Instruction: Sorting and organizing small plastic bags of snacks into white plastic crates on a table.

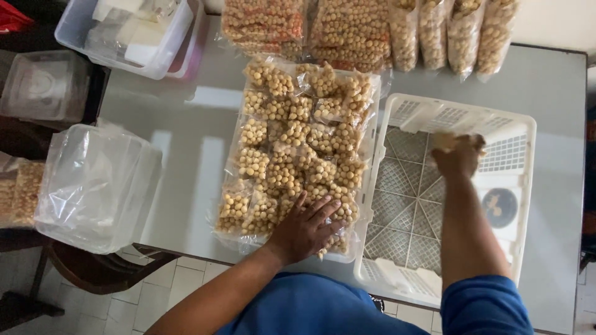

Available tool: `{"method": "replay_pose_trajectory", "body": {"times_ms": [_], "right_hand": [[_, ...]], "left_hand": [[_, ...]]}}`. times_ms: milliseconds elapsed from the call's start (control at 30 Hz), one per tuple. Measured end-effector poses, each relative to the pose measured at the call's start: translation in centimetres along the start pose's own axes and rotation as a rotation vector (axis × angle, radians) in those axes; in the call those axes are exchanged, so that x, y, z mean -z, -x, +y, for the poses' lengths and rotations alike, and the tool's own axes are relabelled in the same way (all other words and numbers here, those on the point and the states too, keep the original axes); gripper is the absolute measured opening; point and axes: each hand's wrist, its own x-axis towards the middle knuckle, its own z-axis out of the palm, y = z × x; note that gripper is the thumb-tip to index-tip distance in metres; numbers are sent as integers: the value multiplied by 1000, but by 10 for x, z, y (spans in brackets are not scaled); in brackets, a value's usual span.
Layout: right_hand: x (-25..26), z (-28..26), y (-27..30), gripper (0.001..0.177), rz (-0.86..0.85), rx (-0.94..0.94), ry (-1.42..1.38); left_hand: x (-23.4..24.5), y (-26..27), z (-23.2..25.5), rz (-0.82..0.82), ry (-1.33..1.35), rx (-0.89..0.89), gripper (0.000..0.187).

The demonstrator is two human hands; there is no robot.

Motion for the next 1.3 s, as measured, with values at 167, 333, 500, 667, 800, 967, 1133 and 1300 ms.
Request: {"method": "replay_pose_trajectory", "body": {"times_ms": [167,333,500,667,800,967,1133,1300], "right_hand": [[18,-3,6,94,-145,-185,-41],[24,-15,31,97,-101,-38,-194],[19,-10,35,81,-65,-1,-121],[10,-11,31,84,34,45,-32],[9,-25,28,57,86,98,-30],[4,-42,37,102,30,-26,-114],[-16,-30,31,84,76,5,-104],[-28,-24,22,39,196,109,-165]], "left_hand": [[27,-10,0,4,85,-37,39],[24,-8,0,-5,65,-29,43],[31,-12,2,61,14,-55,40],[27,-11,1,36,28,-48,42],[26,-9,2,27,66,-45,43],[27,-8,1,34,72,-42,43],[28,-9,0,-9,90,-39,52],[23,-8,1,12,99,-17,44]]}}
